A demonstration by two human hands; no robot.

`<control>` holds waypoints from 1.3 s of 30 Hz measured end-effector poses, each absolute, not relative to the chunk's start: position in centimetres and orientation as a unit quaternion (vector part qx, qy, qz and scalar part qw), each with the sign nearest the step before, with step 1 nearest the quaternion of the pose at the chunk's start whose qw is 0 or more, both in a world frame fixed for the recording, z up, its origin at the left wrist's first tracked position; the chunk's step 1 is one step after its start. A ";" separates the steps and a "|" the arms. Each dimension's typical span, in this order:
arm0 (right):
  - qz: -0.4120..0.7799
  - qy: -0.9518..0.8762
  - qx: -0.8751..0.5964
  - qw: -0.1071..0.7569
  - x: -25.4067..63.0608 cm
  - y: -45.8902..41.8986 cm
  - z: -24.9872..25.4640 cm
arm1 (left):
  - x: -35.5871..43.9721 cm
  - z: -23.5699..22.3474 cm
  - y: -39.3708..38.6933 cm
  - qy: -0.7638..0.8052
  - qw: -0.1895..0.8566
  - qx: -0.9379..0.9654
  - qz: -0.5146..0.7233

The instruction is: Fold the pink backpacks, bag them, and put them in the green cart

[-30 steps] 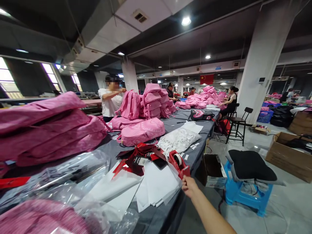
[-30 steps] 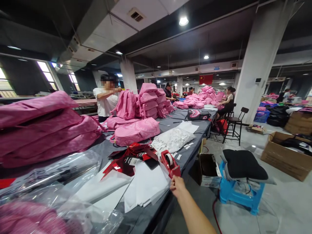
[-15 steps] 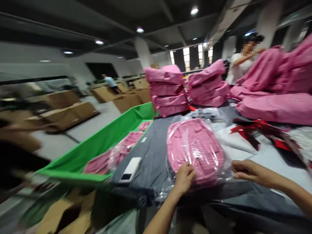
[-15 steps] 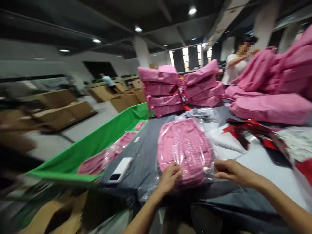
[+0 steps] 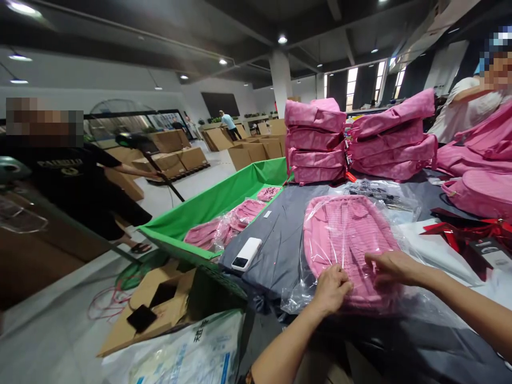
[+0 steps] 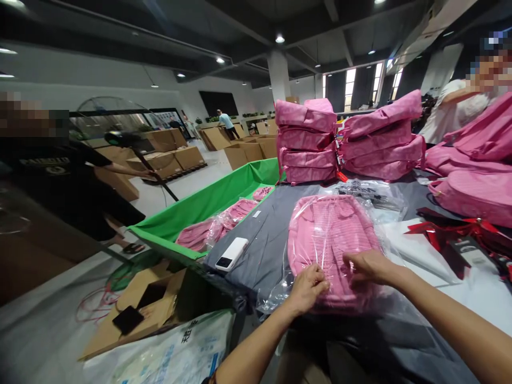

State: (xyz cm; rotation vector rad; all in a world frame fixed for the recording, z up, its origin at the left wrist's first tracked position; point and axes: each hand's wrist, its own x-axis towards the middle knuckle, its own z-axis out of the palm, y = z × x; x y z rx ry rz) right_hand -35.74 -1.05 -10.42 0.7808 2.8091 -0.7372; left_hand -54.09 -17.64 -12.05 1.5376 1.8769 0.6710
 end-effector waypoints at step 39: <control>-0.298 0.901 0.314 0.025 -33.3 -4.1 -13.7 | -60.4 -11.3 -22.4 0.623 0.168 0.727 0.235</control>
